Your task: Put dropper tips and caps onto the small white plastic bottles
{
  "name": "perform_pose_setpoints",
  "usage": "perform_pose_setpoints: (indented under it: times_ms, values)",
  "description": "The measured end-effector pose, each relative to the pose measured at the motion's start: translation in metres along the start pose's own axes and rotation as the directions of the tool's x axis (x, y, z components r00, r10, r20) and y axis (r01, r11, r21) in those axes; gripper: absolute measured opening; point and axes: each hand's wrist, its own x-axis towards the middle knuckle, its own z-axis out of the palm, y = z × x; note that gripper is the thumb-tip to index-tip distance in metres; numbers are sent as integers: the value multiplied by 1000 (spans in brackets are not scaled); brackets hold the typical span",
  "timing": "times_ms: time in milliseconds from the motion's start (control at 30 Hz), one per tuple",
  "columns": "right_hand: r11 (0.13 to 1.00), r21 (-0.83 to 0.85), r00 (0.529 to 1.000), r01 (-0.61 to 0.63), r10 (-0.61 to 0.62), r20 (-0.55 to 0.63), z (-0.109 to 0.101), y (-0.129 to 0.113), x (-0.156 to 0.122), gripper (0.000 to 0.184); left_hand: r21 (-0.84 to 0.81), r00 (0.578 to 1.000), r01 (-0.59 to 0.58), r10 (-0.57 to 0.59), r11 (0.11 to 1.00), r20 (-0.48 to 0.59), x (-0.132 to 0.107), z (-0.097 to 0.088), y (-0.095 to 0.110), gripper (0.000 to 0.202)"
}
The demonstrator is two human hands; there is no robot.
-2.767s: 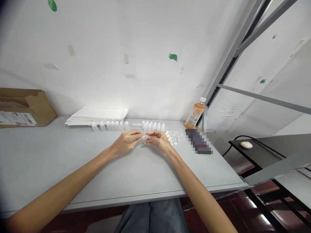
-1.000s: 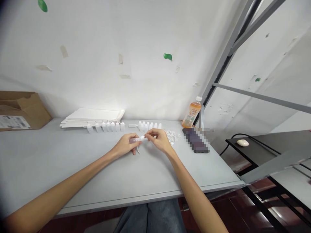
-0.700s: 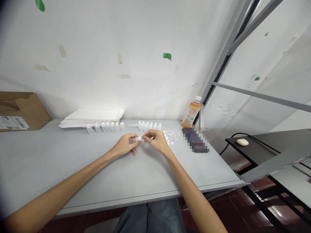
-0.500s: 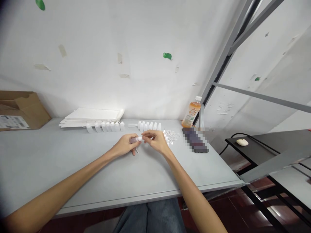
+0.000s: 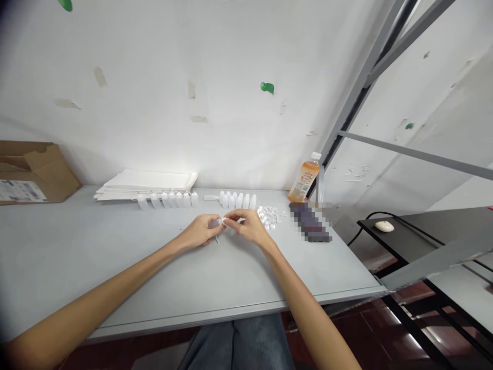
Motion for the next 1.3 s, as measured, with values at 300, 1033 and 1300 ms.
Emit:
perform_pose_setpoints:
  times_ms: [300,1033,1300]
  values:
    - [999,38,998,32,-34,54,-2,0,0,29,-10,997,-77,77,997,9,2,1,-4,31]
    - [998,56,998,31,-34,45,-2,2,1,32,-22,996,-28,29,999,79,3,-3,-6,31]
    - [996,88,998,31,-35,45,-3,6,1,30,-50,995,-1,6,999,103,5,-2,-8,35]
